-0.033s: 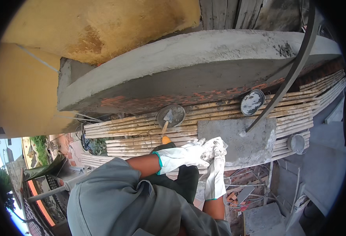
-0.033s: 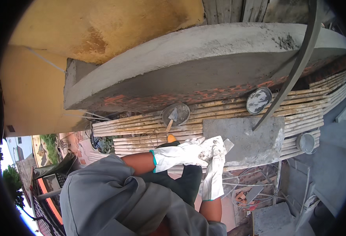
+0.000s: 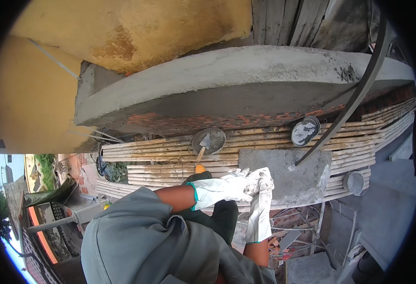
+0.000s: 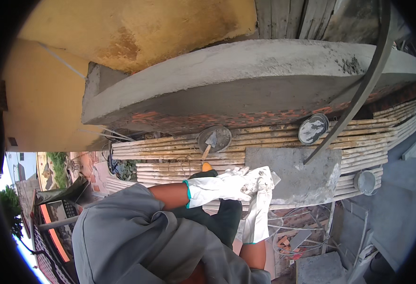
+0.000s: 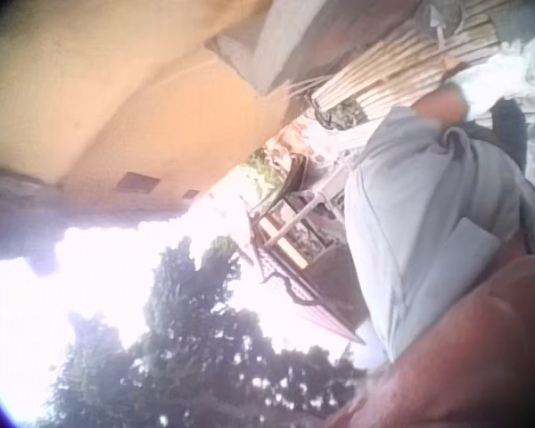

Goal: The person puts on white work gloves, then uses a trowel and a float to scoop wet cement from a bucket and apply it to a brick wall. They spread and smooth the cement across the wall surface using the float.

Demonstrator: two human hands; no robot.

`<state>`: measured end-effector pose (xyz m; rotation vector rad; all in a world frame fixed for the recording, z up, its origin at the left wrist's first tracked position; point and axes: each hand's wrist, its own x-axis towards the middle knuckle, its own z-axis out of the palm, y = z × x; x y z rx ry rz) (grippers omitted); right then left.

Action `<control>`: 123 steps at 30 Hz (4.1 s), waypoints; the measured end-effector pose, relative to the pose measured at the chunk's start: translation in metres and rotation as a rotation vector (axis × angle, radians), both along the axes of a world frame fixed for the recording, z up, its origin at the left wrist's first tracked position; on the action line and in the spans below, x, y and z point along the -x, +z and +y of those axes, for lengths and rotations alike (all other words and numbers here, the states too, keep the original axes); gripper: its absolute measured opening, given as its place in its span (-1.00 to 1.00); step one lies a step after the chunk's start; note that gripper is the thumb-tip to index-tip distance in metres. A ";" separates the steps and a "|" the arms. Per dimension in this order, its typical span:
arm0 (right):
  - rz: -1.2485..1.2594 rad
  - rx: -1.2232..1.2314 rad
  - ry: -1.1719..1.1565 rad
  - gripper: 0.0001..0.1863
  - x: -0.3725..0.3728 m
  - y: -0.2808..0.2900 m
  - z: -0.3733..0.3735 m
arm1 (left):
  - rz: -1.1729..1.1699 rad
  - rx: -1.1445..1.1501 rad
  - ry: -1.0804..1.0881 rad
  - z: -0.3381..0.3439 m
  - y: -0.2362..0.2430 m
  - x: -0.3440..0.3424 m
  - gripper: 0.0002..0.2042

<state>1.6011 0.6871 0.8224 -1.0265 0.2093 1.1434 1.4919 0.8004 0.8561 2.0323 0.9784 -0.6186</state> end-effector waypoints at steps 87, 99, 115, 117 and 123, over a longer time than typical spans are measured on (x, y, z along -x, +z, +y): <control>-0.216 0.647 0.320 -0.73 0.145 0.075 0.015 | -0.471 -0.801 0.058 0.388 0.203 0.333 -0.09; -0.184 0.693 0.275 -0.69 0.160 0.065 -0.006 | -0.566 -0.717 -0.012 0.356 0.199 0.320 -0.08; -0.174 0.675 0.361 -0.66 0.158 0.050 0.007 | -0.261 -1.045 0.078 0.373 0.223 0.472 -0.28; -0.216 0.729 0.400 -0.67 0.159 0.054 0.011 | -0.480 -0.760 0.282 0.370 0.207 0.392 -0.17; -0.269 0.695 0.345 -0.67 0.152 0.070 0.014 | -0.560 -0.688 0.118 0.357 0.208 0.302 0.02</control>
